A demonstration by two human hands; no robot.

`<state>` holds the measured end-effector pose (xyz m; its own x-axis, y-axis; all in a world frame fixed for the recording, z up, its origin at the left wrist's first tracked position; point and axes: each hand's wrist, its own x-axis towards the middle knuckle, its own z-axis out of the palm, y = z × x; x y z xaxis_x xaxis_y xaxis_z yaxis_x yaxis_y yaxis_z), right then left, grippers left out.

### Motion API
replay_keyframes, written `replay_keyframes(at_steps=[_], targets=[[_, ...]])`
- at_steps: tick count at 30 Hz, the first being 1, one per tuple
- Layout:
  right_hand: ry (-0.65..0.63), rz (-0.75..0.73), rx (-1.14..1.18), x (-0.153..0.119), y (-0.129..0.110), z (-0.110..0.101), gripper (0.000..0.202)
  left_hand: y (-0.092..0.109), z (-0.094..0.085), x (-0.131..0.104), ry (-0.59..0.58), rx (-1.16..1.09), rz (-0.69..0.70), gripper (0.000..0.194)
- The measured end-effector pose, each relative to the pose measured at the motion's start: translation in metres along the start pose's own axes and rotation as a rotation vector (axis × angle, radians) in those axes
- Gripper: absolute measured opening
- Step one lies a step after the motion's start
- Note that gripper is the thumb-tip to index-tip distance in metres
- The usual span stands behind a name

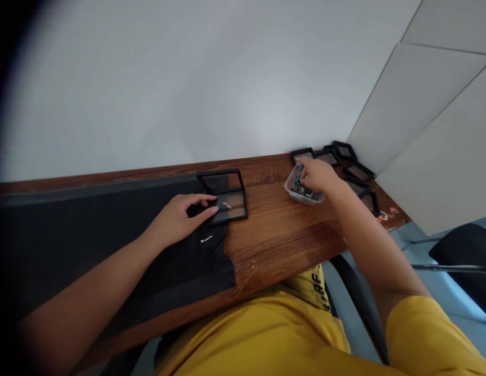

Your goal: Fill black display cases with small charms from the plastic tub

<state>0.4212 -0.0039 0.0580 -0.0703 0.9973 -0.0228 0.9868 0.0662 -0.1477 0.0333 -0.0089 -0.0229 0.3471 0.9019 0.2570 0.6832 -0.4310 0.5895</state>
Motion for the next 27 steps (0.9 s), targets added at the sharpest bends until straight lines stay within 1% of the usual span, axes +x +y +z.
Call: replay_keyframes(at_steps=[4, 9, 12, 15, 18, 20, 24, 27], targets=[[0.014, 0.022, -0.002, 0.0001, 0.0009, 0.0023, 0.088, -0.0016, 0.0001, 0.0001, -0.019, 0.000, 0.008, 0.046], [-0.035, 0.001, -0.018, 0.0028, 0.0017, 0.0013, 0.082, -0.0010, -0.0001, -0.0002, -0.016, -0.002, 0.007, 0.047], [-0.058, 0.017, -0.038, 0.0052, -0.0008, -0.0002, 0.083, -0.0005, 0.0000, -0.0008, -0.002, 0.001, 0.019, 0.046], [-0.041, 0.025, -0.056, 0.0061, -0.0005, -0.0016, 0.079, -0.0011, 0.0007, -0.0011, 0.005, -0.004, 0.032, 0.044], [-0.003, 0.021, -0.070, 0.0057, 0.0038, -0.0037, 0.072, -0.0021, 0.0018, -0.0011, 0.016, -0.008, 0.044, 0.042], [-0.001, 0.038, -0.073, 0.0050, 0.0064, -0.0050, 0.069, -0.0022, 0.0027, -0.0013, 0.025, -0.012, 0.045, 0.041], [-0.021, 0.059, -0.089, 0.0037, 0.0063, -0.0053, 0.060, -0.0003, 0.0049, -0.0023, 0.071, -0.033, 0.014, 0.035], [-0.006, 0.069, -0.086, 0.0037, 0.0047, -0.0037, 0.061, 0.0021, 0.0066, -0.0027, 0.106, -0.044, -0.014, 0.031]])
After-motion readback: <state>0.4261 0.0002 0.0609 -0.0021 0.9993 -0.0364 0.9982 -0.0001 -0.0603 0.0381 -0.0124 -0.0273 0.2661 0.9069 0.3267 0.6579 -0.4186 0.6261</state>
